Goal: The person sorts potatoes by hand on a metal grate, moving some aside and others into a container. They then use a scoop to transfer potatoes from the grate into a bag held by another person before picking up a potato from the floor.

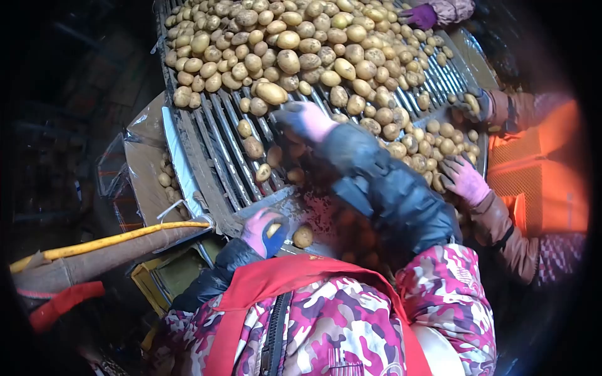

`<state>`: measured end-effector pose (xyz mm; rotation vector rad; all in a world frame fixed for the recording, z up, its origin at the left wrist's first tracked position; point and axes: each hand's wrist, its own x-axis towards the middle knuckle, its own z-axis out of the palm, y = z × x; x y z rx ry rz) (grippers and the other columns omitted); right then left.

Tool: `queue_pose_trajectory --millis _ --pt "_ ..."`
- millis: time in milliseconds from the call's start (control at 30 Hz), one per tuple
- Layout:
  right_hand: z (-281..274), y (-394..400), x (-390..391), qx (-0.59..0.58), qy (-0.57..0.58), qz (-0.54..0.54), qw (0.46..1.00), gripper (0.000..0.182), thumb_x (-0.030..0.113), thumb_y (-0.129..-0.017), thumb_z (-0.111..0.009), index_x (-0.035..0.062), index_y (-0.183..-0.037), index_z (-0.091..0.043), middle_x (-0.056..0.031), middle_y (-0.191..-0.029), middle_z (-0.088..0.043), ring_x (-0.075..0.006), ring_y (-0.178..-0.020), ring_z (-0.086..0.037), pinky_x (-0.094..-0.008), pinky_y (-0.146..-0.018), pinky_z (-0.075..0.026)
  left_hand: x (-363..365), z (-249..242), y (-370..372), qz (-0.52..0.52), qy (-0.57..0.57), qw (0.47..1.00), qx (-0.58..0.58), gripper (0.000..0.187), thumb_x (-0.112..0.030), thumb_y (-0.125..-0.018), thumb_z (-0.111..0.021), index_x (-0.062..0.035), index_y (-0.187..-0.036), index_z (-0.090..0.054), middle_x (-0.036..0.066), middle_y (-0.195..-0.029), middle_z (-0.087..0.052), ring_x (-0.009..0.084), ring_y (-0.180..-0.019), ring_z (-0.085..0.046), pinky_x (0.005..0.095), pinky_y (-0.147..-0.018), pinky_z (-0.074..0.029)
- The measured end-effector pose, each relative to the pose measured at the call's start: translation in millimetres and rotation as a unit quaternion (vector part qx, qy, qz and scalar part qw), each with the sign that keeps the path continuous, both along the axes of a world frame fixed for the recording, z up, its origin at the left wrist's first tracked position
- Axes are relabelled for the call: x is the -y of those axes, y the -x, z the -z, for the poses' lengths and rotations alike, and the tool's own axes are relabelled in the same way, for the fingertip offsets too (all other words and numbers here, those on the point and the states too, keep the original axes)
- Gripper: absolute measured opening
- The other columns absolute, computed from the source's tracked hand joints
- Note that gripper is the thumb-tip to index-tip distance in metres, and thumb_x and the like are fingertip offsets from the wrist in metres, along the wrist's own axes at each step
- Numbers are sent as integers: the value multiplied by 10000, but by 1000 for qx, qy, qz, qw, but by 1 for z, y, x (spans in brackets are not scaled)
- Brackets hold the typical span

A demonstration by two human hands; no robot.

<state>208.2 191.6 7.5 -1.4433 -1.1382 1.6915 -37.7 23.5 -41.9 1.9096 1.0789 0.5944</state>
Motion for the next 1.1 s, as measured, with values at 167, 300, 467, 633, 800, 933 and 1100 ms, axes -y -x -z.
queue_pose_trajectory --millis 167,300,467,633,800,933,1100 --pt "-30 107 -76 498 -336 -229 766 300 196 -896 -572 124 -1171 -667 -118 -1174 -661 -285 -1087 -655 -411 -879 -543 5 13 5 19 -37 998 -43 253 -222 -801 -741 -131 -1027 -673 156 -1060 -640 369 -882 -671 456 -738 -554" --pt "28 135 -96 596 -275 -294 695 211 149 -864 -614 139 -1010 -766 -92 -1040 -730 -275 -1017 -695 -375 -815 -561 2 6 10 47 -35 997 -54 279 -219 -803 -716 -142 -1068 -673 142 -1064 -632 374 -903 -668 466 -735 -554" --pt "8 67 -20 546 -267 -311 731 226 233 -709 -768 124 -906 -759 -95 -949 -717 -273 -918 -706 -385 -762 -566 3 -4 0 16 -11 998 -63 289 -150 -797 -722 -70 -1069 -670 173 -1008 -647 379 -969 -650 439 -808 -550" --pt "5 21 73 490 -227 -322 778 215 225 -807 -674 151 -1002 -725 -122 -1040 -697 -291 -978 -692 -406 -826 -521 0 -14 -6 -20 -18 999 -37 368 -137 -818 -728 -43 -1157 -622 207 -1055 -639 396 -995 -639 436 -850 -530" --pt "-12 10 54 459 -193 -136 857 348 262 -845 -685 143 -1171 -658 -145 -1057 -668 -353 -1012 -651 -446 -872 -523 3 -9 -9 -28 -18 999 -40 438 -180 -821 -739 -44 -1210 -591 182 -1079 -645 379 -986 -649 424 -841 -536" --pt "9 48 -10 481 -240 -169 826 460 277 -860 -681 92 -1270 -580 -181 -1122 -664 -343 -1069 -650 -440 -911 -517 5 -4 -8 -29 -59 996 -62 421 -216 -823 -739 -61 -1193 -606 189 -1056 -646 400 -968 -647 445 -818 -537" --pt "14 69 -16 435 -202 -212 851 396 256 -926 -623 64 -1268 -570 -195 -1119 -683 -327 -1057 -667 -436 -909 -523 7 3 -4 -27 -47 993 -103 395 -235 -826 -735 -61 -1161 -620 196 -1031 -639 414 -933 -641 455 -787 -534"
